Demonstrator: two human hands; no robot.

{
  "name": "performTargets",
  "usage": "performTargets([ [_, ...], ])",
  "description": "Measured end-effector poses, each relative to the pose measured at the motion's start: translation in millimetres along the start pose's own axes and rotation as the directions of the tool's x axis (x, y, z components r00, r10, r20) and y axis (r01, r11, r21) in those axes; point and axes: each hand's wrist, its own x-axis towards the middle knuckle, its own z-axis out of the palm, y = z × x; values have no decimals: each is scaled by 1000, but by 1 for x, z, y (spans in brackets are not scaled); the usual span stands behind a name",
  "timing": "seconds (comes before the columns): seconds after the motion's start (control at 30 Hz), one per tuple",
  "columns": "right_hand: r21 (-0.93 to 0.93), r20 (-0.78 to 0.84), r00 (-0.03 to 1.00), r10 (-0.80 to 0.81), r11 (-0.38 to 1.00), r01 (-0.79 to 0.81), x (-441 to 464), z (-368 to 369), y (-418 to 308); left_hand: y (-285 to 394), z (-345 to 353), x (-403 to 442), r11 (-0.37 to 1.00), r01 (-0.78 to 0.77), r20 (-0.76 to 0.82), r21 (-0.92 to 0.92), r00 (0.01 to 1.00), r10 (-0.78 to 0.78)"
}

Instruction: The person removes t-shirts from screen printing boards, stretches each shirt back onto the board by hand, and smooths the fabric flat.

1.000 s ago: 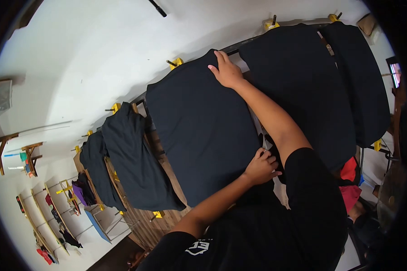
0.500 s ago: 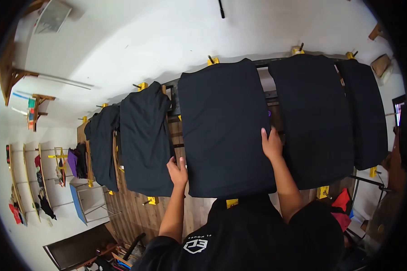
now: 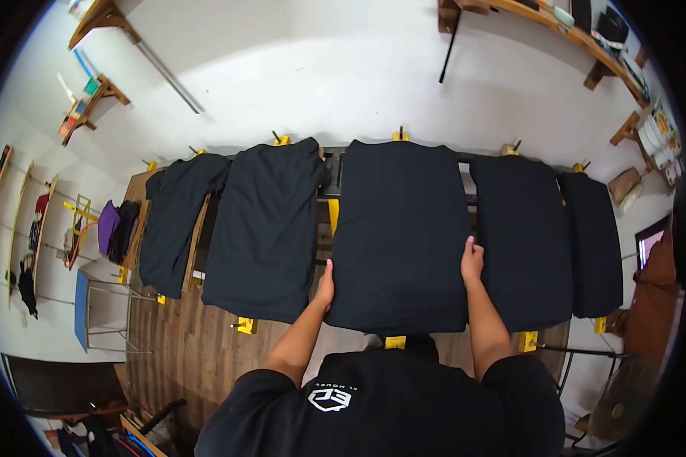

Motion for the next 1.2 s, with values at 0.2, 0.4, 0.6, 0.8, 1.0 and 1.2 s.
performTargets([
  [0.2, 1, 61, 990, 124, 992, -125, 25, -15, 23, -17, -26, 15, 962, -272, -221, -9, 939, 264],
  [0.4, -135, 65, 962, 265, 957, -255, 18, -18, 3, -6, -24, 0, 947, -320, -226, -11, 924, 309],
  [0.6, -199, 33, 956, 292, 939, -280, 10, -18, -4, -5, -25, -1, 951, -309, -118, 32, 943, 310],
  [0.8, -17, 45, 941, 336, 942, -336, 45, -3, 20, -4, -15, 12, 790, -505, -295, 347, 741, 603],
  [1.0, -276, 56, 966, 253, 934, -229, 27, -9, -10, 18, -5, -15, 623, -488, -341, 611, 548, 764],
  [1.2, -120, 108, 930, 351, 934, -338, 62, 10, 42, 22, -11, -12, 589, -429, -246, 685, 625, 741],
])
